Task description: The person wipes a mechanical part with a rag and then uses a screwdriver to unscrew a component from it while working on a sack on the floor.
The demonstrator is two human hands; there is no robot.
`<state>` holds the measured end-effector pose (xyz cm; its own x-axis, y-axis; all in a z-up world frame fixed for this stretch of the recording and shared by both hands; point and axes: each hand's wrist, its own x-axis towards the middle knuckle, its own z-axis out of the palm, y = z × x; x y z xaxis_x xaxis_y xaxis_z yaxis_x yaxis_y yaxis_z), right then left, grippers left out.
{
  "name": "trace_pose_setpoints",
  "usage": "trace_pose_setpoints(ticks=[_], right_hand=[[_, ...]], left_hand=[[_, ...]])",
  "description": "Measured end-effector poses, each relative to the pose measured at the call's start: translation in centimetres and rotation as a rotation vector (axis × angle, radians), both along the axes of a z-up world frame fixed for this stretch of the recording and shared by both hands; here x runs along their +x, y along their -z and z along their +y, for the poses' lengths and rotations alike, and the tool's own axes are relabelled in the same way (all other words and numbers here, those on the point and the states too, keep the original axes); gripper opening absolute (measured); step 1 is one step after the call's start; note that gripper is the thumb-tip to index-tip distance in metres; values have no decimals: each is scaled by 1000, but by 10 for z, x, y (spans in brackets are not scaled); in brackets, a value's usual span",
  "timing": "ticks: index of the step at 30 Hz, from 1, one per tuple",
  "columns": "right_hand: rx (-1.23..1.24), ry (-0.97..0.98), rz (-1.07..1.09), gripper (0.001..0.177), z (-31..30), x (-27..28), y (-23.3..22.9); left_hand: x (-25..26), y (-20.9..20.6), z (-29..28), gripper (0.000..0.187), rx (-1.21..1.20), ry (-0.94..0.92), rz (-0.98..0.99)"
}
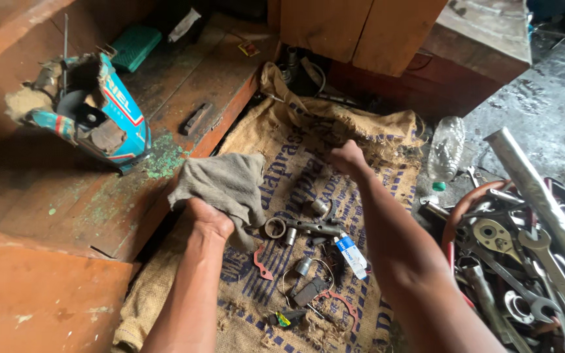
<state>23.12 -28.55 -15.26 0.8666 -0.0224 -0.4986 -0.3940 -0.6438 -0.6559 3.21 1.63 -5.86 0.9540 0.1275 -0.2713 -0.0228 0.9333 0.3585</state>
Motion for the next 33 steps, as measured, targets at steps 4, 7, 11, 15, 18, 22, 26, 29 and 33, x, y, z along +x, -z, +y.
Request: trace_pose_setpoints(ticks=[4, 7, 11, 15, 18, 22, 26, 29, 33], right_hand=[[370, -60, 141, 24, -7, -40, -84], [665, -170, 143, 30, -2, -58, -136], [795, -295, 105, 32, 23, -76, -185], [284, -654, -283, 54, 39, -93, -226], [541, -444, -210, 38, 27, -117, -250], [429, -212, -168, 50, 13, -145, -255], [591, -161, 83, 40, 2, -170, -222], [573, -109, -38, 23, -5, -171, -210], [340, 50, -246, 14, -12, -167, -227]], left_hand=[[1, -12, -23, 27, -9, 84, -13], [2, -25, -50, 26, -13, 171, -19], [5, -48, -77, 25, 10, 279, -32], [12, -64, -92, 23, 82, 377, 5], [16, -62, -98, 22, 132, 418, 60], [22, -55, -108, 27, -175, 573, -361], [24, -58, -111, 17, -46, 517, -246], [27, -41, -100, 12, 33, 451, -165], [48, -12, -98, 32, 298, 493, -128]])
